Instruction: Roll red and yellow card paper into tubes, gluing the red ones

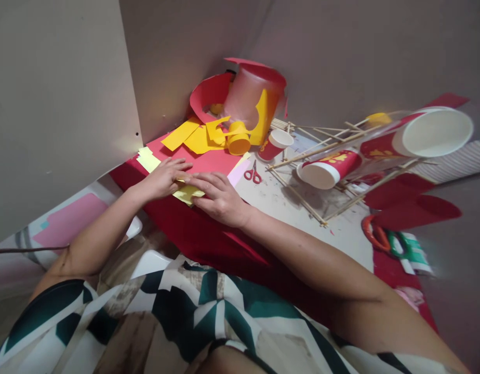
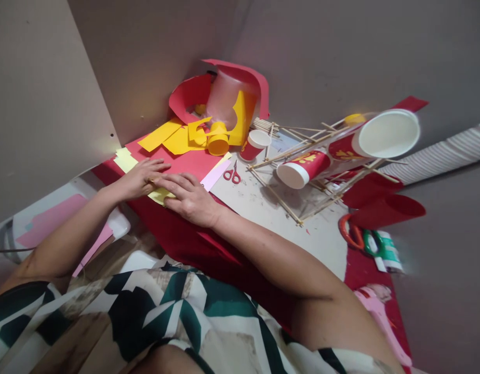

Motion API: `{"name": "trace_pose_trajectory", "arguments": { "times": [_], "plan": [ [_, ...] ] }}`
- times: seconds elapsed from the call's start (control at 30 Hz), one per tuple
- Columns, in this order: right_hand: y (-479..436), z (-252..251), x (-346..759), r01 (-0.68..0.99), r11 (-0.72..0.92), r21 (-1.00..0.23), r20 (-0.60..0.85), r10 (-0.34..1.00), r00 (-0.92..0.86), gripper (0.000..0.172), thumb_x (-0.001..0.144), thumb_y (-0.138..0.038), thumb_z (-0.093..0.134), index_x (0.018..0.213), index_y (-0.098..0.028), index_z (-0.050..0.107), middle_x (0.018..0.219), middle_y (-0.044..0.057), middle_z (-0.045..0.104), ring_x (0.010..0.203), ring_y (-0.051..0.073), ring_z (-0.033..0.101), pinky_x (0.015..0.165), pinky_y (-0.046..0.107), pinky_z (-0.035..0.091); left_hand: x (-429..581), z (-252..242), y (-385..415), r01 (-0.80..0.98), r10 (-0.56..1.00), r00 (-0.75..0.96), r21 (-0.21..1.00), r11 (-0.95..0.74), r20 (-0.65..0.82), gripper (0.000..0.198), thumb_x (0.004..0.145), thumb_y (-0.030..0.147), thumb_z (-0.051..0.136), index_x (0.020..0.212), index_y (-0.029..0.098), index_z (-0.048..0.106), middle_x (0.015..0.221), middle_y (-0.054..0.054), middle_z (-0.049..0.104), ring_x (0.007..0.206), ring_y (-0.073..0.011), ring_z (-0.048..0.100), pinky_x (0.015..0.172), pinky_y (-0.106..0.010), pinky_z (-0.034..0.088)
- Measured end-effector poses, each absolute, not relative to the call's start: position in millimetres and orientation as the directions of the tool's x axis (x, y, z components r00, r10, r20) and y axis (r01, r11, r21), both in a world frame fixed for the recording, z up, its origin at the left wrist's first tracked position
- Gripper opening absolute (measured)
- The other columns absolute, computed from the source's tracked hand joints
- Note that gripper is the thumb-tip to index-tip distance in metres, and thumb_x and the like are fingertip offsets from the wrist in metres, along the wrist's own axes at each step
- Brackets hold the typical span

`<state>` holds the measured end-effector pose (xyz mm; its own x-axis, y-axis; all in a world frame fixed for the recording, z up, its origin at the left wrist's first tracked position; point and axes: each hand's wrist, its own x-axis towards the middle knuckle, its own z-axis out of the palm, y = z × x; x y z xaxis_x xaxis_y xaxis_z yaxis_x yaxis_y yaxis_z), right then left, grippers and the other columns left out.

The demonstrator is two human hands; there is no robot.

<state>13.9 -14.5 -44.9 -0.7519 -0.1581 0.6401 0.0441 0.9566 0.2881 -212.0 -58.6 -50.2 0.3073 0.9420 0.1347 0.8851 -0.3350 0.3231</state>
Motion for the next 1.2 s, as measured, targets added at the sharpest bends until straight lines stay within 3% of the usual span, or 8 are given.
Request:
{"name": "trace_pose_trajectory", "arguments": {
  "times": [0.43, 0.77, 1.03, 1.2],
  "plan": [
    [-29, -31, 43, -0.117, 0.973, 0.199, 0.672, -0.223, -0.706, 0.006, 0.091, -0.012, 0.068, 0.091, -0.017, 0.071, 0.109, 0.01, 0.078, 0.109, 0.023, 0.068, 0.088, 0.039, 0.054, -214, -38, -52, 0.843, 0.921, 0.379, 0.38, -0.382, 0.085, 0.053, 0.085, 0.004, 0.052, 0.132, 0.022, 0.068, 0.155, -0.01, 0.052, 0.147, -0.0245, 0.043, 0.122, -0.047, 0.032],
    [-38, -27, 62, -0.177, 0.977, 0.117, 0.614, -0.211, -0.76, 0.01, 0.092, -0.009, 0.064, 0.1, -0.011, 0.069, 0.102, 0.012, 0.08, 0.098, 0.025, 0.072, 0.08, 0.039, 0.059, -210, -39, -47, 0.817, 0.919, 0.382, 0.428, -0.387, 0.102, 0.038, 0.097, 0.022, 0.048, 0.127, 0.021, 0.071, 0.154, -0.011, 0.053, 0.144, -0.0271, 0.046, 0.12, -0.049, 0.036],
    [-42, -26, 70, -0.181, 0.979, 0.097, 0.632, -0.2, -0.748, 0.01, 0.095, -0.01, 0.06, 0.099, -0.012, 0.069, 0.101, 0.013, 0.08, 0.097, 0.023, 0.074, 0.076, 0.036, 0.061, -205, -39, -44, 0.843, 0.926, 0.361, 0.385, -0.376, 0.115, 0.046, 0.103, 0.033, 0.039, 0.129, 0.011, 0.07, 0.155, -0.016, 0.051, 0.147, -0.0304, 0.042, 0.121, -0.05, 0.034],
    [-46, -24, 83, -0.189, 0.98, 0.064, 0.639, -0.185, -0.746, 0.011, 0.094, -0.01, 0.06, 0.099, -0.013, 0.069, 0.101, 0.014, 0.08, 0.093, 0.021, 0.076, 0.075, 0.033, 0.063, -209, -34, -43, 0.835, 0.928, 0.349, 0.405, -0.372, 0.133, 0.044, 0.102, 0.036, 0.041, 0.127, 0.016, 0.07, 0.153, -0.012, 0.054, 0.144, -0.0286, 0.045, 0.12, -0.049, 0.036]
  ]
}}
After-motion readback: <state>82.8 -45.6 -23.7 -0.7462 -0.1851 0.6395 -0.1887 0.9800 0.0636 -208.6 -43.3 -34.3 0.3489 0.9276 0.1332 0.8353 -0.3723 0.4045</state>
